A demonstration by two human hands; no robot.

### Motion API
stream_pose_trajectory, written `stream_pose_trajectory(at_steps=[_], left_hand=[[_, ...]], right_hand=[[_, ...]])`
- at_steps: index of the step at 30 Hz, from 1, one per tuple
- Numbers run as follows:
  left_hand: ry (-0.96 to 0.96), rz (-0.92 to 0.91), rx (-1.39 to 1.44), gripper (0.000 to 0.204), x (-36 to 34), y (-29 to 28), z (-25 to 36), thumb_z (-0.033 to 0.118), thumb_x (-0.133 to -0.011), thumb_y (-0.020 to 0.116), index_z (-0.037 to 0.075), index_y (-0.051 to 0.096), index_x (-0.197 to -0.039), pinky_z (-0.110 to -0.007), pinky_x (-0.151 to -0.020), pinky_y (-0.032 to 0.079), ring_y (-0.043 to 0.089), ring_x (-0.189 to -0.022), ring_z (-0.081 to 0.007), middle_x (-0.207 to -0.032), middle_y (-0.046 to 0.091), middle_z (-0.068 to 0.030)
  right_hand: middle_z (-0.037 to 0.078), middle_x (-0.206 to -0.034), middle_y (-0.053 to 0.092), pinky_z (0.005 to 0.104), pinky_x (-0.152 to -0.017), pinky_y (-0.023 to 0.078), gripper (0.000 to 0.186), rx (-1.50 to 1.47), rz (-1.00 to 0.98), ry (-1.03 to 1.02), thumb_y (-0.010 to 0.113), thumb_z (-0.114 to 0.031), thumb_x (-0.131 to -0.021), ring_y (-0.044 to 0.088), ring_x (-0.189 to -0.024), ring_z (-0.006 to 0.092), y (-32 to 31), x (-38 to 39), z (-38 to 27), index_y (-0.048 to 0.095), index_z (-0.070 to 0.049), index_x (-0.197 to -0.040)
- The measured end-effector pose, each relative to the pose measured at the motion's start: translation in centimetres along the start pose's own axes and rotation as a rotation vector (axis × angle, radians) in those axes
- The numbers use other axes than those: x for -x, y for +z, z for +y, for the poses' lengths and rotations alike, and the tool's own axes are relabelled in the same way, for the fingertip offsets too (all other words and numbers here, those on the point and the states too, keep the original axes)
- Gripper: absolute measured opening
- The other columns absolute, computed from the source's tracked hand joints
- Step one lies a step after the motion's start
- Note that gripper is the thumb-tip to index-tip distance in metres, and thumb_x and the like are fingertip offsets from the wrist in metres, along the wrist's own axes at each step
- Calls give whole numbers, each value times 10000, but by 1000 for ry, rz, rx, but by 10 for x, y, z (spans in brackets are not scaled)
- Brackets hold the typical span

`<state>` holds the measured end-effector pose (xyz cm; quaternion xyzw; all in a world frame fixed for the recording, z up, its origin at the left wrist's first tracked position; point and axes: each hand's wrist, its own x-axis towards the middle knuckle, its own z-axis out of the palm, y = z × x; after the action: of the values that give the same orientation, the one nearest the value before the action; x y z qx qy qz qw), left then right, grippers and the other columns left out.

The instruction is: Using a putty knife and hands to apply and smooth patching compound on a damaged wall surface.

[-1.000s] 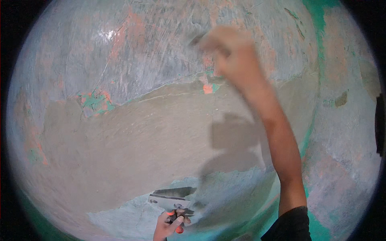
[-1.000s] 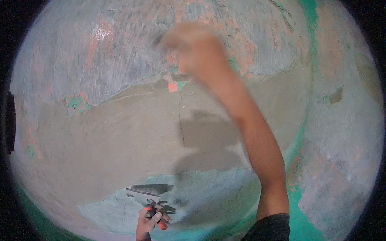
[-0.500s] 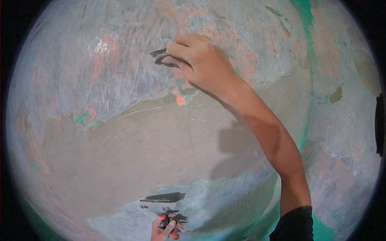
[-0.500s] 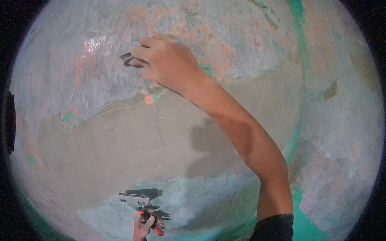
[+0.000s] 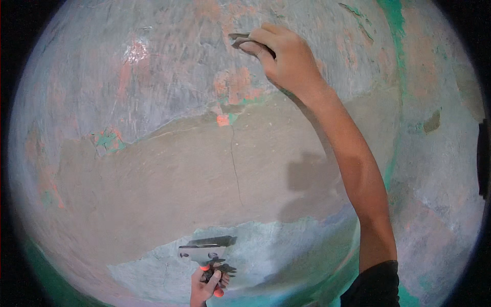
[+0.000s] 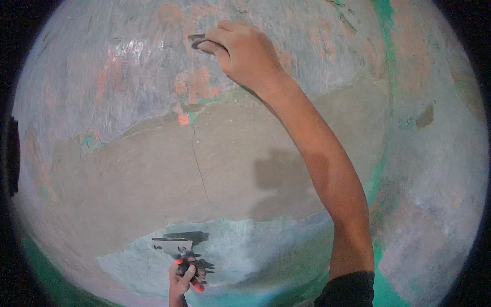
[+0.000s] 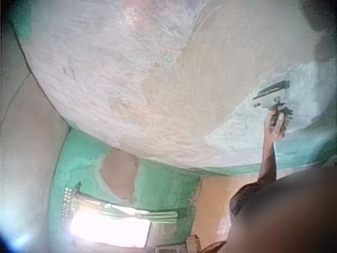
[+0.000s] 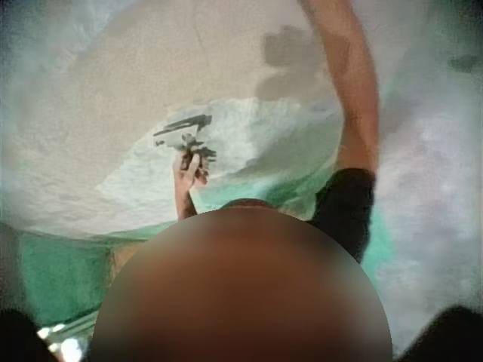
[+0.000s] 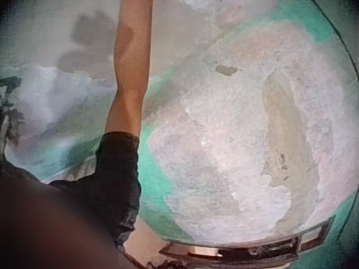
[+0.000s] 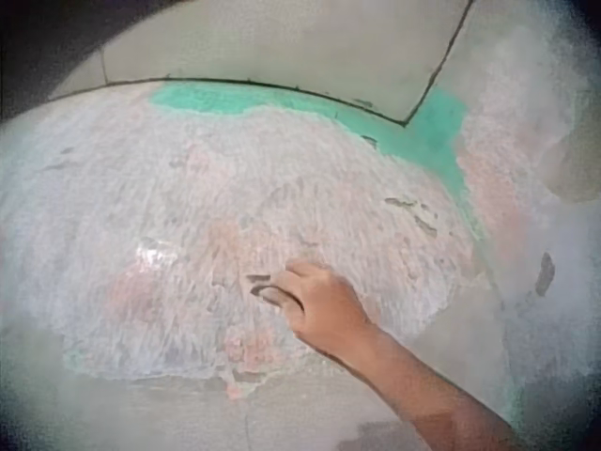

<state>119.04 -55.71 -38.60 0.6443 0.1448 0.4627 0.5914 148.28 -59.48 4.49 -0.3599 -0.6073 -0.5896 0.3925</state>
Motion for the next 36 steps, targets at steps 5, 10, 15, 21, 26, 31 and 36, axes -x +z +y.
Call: stream_pose_trajectory(at_steps=[5, 10, 15, 21, 26, 31, 36], left_hand=[[-91, -47, 86, 249, 2, 12, 19, 93, -954, 566, -57, 522, -1148, -315, -629, 550, 658, -712, -193, -848, 665, -160], [34, -32, 69, 284, 4, 31, -8, 113, -950, 574, -39, 498, -1177, -362, -554, 566, 669, -642, -250, -811, 666, -189], [-46, -180, 104, 274, 1, 36, -12, 87, -955, 559, -31, 499, -1194, -379, -621, 566, 682, -738, -265, -856, 666, -207], [-6, -213, 145, 275, -7, 48, -19, 79, -954, 561, -45, 495, -1190, -383, -657, 564, 678, -755, -258, -867, 667, -203], [-50, -217, 145, 262, -10, 57, -16, 72, -953, 557, -48, 507, -1180, -382, -661, 566, 675, -761, -254, -870, 667, -196], [-104, -195, 124, 248, -16, 43, -19, 55, -950, 550, -53, 524, -1172, -388, -677, 569, 673, -768, -251, -874, 664, -202], [-53, -173, 152, 261, -18, 47, -1, 63, -949, 560, -58, 521, -1178, -378, -679, 567, 670, -766, -250, -876, 662, -202]], right_hand=[[109, -964, 669, 407, -791, 508, 185, -27, 180, 184, 578, -181, -862, 631, -896, 346, -44, -8, 72, 711, -109, -967], [124, -973, 674, 400, -802, 507, 199, -82, 72, 34, 579, -125, -830, 634, -904, 344, -26, 23, 46, 713, -103, -976], [125, -927, 669, 342, -797, 491, 151, 0, 175, 108, 591, -66, -831, 648, -882, 272, -47, 6, 65, 678, -44, -952], [137, -922, 673, 331, -796, 493, 150, -83, -35, -172, 594, -86, -841, 653, -873, 274, -27, 39, 40, 680, -35, -953], [145, -975, 682, 386, -826, 509, 239, -19, 185, 198, 578, -98, -800, 649, -917, 336, -47, 22, 67, 715, -101, -995], [132, -965, 687, 344, -793, 488, 192, 18, -123, -146, 619, -141, -870, 656, -897, 251, -22, 42, 5, 696, -48, -1020], [168, -1015, 677, 424, -804, 505, 233, -78, 164, 123, 605, -183, -844, 644, -931, 371, -16, 14, 57, 687, -74, -1034]])
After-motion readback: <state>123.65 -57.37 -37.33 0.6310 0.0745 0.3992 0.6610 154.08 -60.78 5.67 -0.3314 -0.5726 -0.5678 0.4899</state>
